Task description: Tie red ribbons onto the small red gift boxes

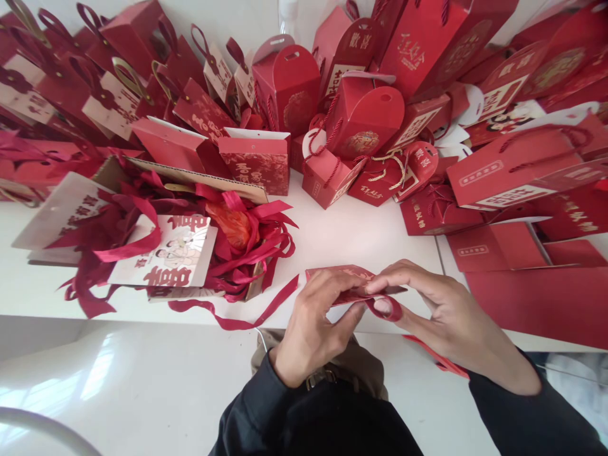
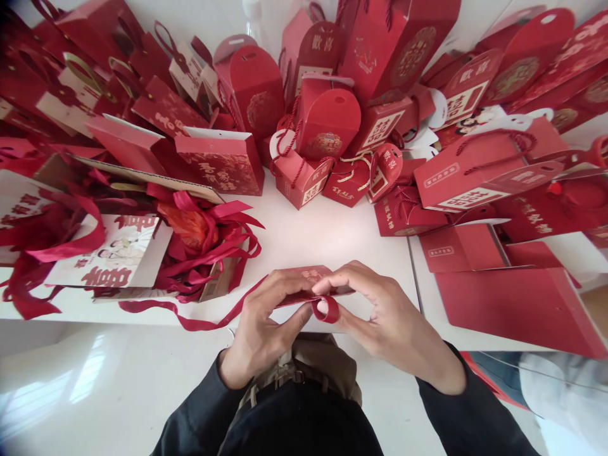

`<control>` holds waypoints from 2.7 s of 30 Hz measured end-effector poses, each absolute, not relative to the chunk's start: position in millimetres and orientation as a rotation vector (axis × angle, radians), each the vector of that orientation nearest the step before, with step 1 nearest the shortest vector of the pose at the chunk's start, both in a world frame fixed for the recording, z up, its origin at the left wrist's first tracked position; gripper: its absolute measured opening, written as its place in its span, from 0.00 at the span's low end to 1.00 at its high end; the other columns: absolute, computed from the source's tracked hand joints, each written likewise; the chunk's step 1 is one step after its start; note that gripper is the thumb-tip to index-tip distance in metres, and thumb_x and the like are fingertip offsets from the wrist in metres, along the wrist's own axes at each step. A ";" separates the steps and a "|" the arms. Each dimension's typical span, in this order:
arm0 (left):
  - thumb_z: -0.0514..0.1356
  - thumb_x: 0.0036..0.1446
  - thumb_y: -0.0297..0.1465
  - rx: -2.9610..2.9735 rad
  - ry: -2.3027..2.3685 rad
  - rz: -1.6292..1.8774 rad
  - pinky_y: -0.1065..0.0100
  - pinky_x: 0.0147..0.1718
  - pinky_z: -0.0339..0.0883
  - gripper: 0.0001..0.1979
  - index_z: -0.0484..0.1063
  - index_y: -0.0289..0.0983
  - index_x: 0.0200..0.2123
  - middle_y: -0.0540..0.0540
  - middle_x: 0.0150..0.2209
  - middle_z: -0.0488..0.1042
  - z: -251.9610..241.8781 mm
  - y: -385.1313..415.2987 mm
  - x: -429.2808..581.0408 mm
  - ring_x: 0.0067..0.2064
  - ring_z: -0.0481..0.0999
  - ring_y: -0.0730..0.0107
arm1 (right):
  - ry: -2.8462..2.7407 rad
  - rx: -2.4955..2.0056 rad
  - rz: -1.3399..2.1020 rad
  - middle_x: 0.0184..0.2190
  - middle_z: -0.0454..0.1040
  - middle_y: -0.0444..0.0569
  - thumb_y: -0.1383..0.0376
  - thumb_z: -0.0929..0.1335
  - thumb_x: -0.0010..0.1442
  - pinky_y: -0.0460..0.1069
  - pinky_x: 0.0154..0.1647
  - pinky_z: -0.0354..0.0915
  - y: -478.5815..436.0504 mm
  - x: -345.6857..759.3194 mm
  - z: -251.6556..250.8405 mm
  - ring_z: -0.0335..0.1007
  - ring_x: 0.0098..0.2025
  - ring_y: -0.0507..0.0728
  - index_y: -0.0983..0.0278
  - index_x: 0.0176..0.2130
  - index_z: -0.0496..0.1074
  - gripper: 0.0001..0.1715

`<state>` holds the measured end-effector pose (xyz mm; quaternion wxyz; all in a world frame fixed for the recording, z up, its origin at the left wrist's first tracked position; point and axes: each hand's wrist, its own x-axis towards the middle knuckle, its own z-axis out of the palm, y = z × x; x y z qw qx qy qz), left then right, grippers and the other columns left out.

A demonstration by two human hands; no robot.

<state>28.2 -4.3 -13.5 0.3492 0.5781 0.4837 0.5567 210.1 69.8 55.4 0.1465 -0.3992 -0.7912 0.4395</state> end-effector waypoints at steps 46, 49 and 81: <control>0.65 0.61 0.23 1.596 1.176 1.497 0.55 0.52 0.74 0.13 0.76 0.39 0.48 0.44 0.42 0.82 -24.0 -7.0 33.3 0.46 0.81 0.61 | -2.215 -1.237 1.214 0.43 0.79 0.48 0.58 0.70 0.69 0.54 0.48 0.75 54.4 223.7 43.0 0.78 0.47 0.59 0.52 0.48 0.77 0.09; 0.65 0.61 0.23 1.603 1.178 1.493 0.55 0.54 0.74 0.13 0.76 0.39 0.49 0.44 0.44 0.82 -24.2 -6.2 33.1 0.47 0.81 0.62 | -2.213 -1.227 1.190 0.45 0.78 0.47 0.58 0.70 0.69 0.54 0.51 0.74 52.8 223.7 39.8 0.77 0.49 0.59 0.51 0.50 0.75 0.09; 0.63 0.58 0.17 1.609 1.144 1.510 0.61 0.44 0.73 0.13 0.74 0.36 0.44 0.46 0.40 0.78 -20.9 -4.5 34.6 0.44 0.77 0.65 | -2.130 -1.104 1.197 0.42 0.78 0.44 0.63 0.70 0.69 0.48 0.48 0.69 50.3 226.1 28.5 0.74 0.48 0.55 0.54 0.48 0.75 0.07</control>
